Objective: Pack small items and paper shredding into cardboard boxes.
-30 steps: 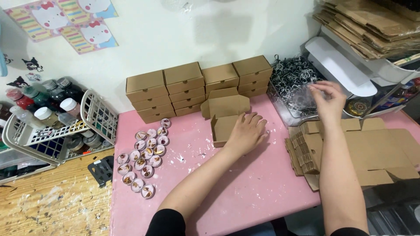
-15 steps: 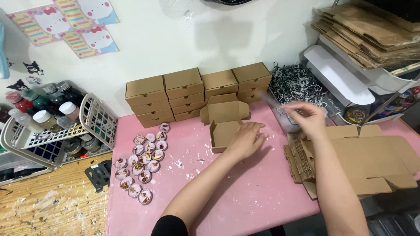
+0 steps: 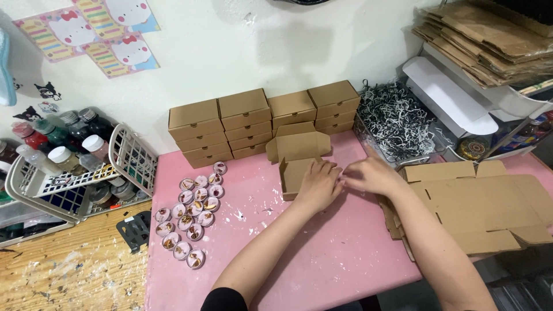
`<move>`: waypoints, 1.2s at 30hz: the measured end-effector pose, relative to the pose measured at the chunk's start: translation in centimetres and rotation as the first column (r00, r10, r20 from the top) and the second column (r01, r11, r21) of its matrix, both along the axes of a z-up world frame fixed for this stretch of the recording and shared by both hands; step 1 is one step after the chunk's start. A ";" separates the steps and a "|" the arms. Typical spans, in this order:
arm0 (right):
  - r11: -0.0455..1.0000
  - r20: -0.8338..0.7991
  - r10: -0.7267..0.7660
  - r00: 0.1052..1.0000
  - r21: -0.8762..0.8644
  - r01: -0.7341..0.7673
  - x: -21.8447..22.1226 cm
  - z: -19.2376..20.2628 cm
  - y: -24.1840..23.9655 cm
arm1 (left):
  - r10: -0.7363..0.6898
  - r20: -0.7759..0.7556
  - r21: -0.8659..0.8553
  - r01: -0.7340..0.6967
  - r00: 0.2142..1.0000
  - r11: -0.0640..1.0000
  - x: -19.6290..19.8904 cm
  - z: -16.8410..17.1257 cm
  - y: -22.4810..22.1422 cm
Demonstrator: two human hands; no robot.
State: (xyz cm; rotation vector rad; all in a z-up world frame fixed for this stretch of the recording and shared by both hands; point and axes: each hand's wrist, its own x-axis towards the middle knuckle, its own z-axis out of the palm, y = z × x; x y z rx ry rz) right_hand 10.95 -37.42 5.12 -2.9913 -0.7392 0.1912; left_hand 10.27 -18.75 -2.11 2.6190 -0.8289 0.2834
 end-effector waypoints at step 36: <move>0.035 0.036 -0.151 0.988 0.999 -0.031 5.4 -2.9 -12.0 | -0.099 -0.109 -0.455 0.039 0.989 0.890 12.9 -1.8 -13.9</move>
